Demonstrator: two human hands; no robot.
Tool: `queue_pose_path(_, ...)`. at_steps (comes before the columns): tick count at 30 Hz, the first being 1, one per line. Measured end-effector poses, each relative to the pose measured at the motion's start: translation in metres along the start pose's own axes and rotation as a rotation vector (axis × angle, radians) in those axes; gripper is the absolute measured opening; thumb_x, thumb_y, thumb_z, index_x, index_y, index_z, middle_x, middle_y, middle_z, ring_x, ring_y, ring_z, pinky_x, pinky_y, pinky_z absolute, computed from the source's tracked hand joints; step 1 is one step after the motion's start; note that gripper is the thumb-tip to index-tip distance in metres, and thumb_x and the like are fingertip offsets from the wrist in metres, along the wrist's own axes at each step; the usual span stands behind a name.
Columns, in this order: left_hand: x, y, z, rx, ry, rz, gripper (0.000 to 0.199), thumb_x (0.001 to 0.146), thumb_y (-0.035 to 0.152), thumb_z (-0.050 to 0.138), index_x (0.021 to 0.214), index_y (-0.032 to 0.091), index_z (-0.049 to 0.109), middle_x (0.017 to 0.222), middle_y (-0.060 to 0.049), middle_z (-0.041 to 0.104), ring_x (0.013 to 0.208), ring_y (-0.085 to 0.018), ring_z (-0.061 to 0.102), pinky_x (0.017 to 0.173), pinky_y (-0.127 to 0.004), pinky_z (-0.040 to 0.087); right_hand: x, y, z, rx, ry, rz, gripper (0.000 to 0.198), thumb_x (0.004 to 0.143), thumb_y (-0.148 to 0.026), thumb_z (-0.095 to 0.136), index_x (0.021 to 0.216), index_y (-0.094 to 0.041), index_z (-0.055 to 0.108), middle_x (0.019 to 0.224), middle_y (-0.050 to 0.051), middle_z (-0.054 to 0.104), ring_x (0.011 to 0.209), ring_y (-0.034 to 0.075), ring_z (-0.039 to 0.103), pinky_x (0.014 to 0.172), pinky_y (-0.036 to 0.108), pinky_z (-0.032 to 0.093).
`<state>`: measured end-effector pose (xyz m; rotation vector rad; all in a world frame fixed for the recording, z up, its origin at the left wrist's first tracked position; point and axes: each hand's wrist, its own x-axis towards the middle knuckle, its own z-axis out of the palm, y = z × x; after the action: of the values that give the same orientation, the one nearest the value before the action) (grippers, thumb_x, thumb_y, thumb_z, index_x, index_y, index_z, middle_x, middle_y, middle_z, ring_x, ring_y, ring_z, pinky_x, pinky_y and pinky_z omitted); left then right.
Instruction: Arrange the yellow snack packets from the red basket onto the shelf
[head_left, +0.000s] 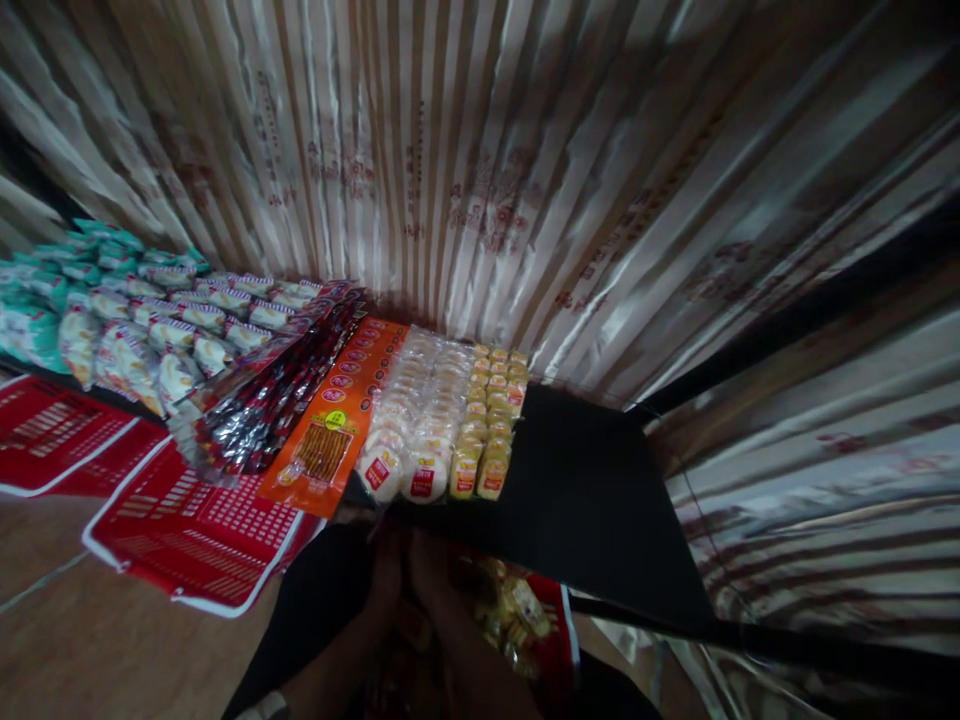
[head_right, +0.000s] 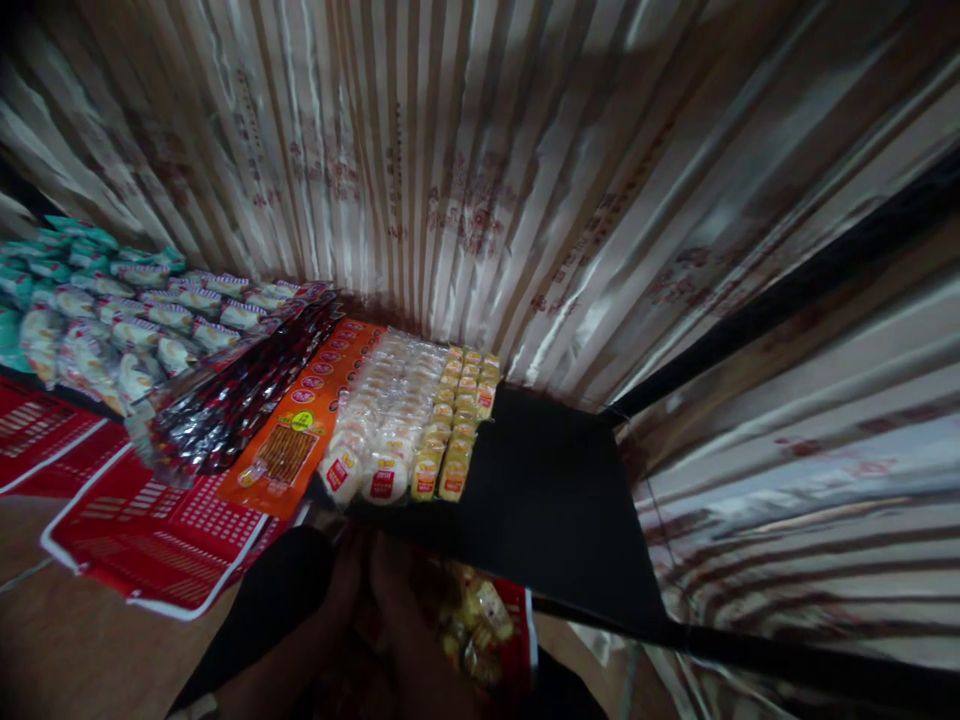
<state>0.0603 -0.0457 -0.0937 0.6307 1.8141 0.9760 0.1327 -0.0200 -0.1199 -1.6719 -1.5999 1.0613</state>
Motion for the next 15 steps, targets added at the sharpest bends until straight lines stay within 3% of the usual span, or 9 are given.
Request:
queue_pose_path(4, 0.000, -0.009, 0.000, -0.032, 0.001, -0.043, 0.038, 0.085, 0.013, 0.032, 0.112, 0.014, 0.059, 0.123, -0.009, 0.059, 0.122, -0.019, 0.047, 0.107, -0.031, 0.035, -0.004, 0.000, -0.005, -0.005, 0.036, 0.036, 0.027, 0.082, -0.031, 0.043, 0.089, -0.029, 0.068, 0.099, 0.002, 0.070, 0.107, 0.027, 0.057, 0.091, 0.041, 0.044)
queue_pose_path(8, -0.004, -0.012, 0.001, -0.053, 0.008, -0.044, 0.041, 0.084, 0.012, 0.032, 0.115, 0.019, 0.057, 0.124, -0.005, 0.059, 0.121, -0.019, 0.049, 0.105, -0.032, 0.039, -0.008, -0.003, -0.014, -0.010, 0.056, 0.034, 0.025, 0.081, -0.030, 0.045, 0.089, -0.030, 0.068, 0.096, 0.000, 0.070, 0.103, 0.026, 0.059, 0.090, 0.040, 0.045)
queue_pose_path(15, -0.024, -0.003, -0.009, -0.019, -0.027, 0.089, 0.054, 0.074, 0.009, 0.039, 0.127, 0.017, 0.047, 0.132, -0.005, 0.052, 0.124, -0.016, 0.045, 0.104, -0.025, 0.037, -0.030, -0.022, -0.030, 0.014, 0.003, -0.068, 0.030, 0.082, -0.020, 0.041, 0.094, -0.024, 0.068, 0.095, 0.005, 0.070, 0.090, 0.021, 0.064, 0.085, 0.034, 0.048)
